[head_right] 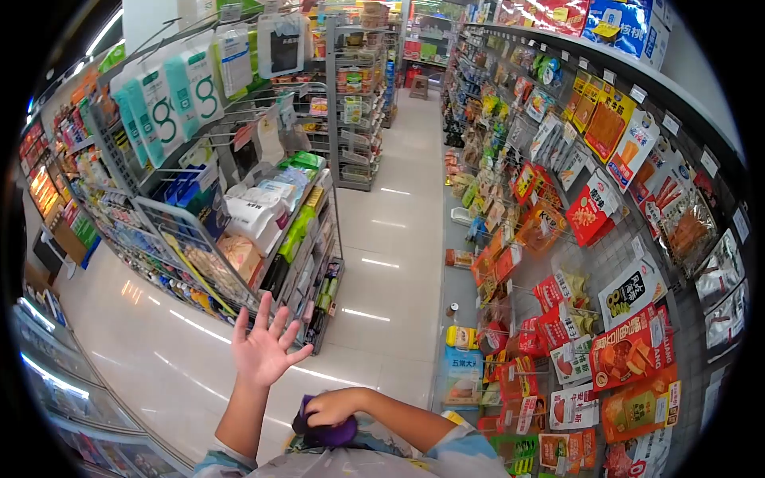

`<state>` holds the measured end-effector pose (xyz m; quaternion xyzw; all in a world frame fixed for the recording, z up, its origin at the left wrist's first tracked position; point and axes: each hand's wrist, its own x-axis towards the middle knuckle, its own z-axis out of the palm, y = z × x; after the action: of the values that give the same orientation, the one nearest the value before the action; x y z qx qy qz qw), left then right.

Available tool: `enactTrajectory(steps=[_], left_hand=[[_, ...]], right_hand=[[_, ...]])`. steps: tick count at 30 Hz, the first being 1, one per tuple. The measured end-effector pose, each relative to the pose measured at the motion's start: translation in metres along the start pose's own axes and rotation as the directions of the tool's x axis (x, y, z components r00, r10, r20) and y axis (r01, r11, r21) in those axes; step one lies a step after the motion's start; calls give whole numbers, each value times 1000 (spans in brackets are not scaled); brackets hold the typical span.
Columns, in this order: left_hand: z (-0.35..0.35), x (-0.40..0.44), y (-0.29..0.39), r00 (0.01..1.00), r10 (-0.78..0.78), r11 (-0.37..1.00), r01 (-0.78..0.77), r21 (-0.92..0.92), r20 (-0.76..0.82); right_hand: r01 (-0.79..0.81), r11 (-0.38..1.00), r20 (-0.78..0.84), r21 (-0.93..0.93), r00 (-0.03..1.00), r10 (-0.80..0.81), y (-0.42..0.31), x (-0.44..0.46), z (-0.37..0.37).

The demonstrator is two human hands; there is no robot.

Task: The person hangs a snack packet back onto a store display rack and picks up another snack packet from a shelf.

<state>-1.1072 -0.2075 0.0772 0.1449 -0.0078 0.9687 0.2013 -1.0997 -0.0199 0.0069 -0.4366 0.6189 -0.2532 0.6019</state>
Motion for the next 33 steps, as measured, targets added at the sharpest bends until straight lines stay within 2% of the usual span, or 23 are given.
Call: enactTrajectory(steps=[1,3,8,9,10,11,12,15,16,17,18,21,22,23,24,25,26,27,28,30,31,32,33], left_hand=[[2,15,0,1000,-15,1000,15,-15,0],[7,47,-2,933,-191,973,139,183,306],[3,113,6,810,-326,945,284,160,488],[-1,125,13,788,-357,934,308,181,501],[-7,136,20,767,-386,922,329,204,512],[-15,141,24,825,-388,921,344,180,411],[-24,149,27,813,-406,914,367,175,418],[-48,176,30,761,-607,751,455,479,229],[-58,182,28,747,-622,745,470,474,235],[-70,186,24,705,-683,653,474,591,189],[-85,190,21,662,-737,548,466,694,137],[-120,194,12,527,-849,378,537,754,50],[-128,194,9,472,-881,280,537,796,-9],[-156,188,5,445,-894,252,603,757,-56],[-161,193,4,433,-900,248,604,758,-50],[-165,199,2,392,-919,227,620,752,-45],[-171,204,1,348,-937,202,636,745,-43],[-192,205,0,295,-938,60,655,753,-182],[-191,217,-1,263,-949,43,651,758,-172],[-178,239,-13,159,-950,-157,497,854,-268],[-174,245,-22,346,-917,-38,425,904,-201],[-185,254,-26,339,-918,-53,411,910,-206],[-198,266,-28,385,-869,-87,501,861,-312]], right_hand=[[237,971,-281,-30,930,-236,18,-3,5],[164,986,-350,39,926,-141,16,-21,-2],[82,949,-582,303,805,116,14,-59,-29],[148,970,-712,191,701,34,42,-49,-25],[147,970,-730,194,683,43,47,-49,-26],[174,897,-713,406,675,192,49,-52,-28],[206,776,-663,596,672,331,48,-53,-31],[469,622,-748,627,586,312,59,-49,-30],[595,532,-790,603,540,291,54,-48,-36],[648,515,-823,561,375,426,44,-43,-35],[656,510,-824,556,356,441,45,-43,-39],[836,512,-949,198,34,312,51,-47,-45],[838,512,-946,190,17,323,43,-52,-55],[865,498,-954,59,-98,284,34,-59,-64],[874,481,-946,-73,-213,243,30,-66,-74],[811,561,-930,-164,-316,186,36,-70,-82],[809,562,-925,-170,-327,192,47,-73,-91],[800,551,-885,-237,-412,217,61,-75,-100],[775,549,-826,-313,-507,245,69,-80,-108],[744,625,-735,-238,-558,384,78,-98,-129],[686,721,-700,-93,-560,443,83,-108,-136],[619,783,-660,62,-563,498,89,-114,-145],[465,883,-689,61,-620,374,106,-116,-155]])
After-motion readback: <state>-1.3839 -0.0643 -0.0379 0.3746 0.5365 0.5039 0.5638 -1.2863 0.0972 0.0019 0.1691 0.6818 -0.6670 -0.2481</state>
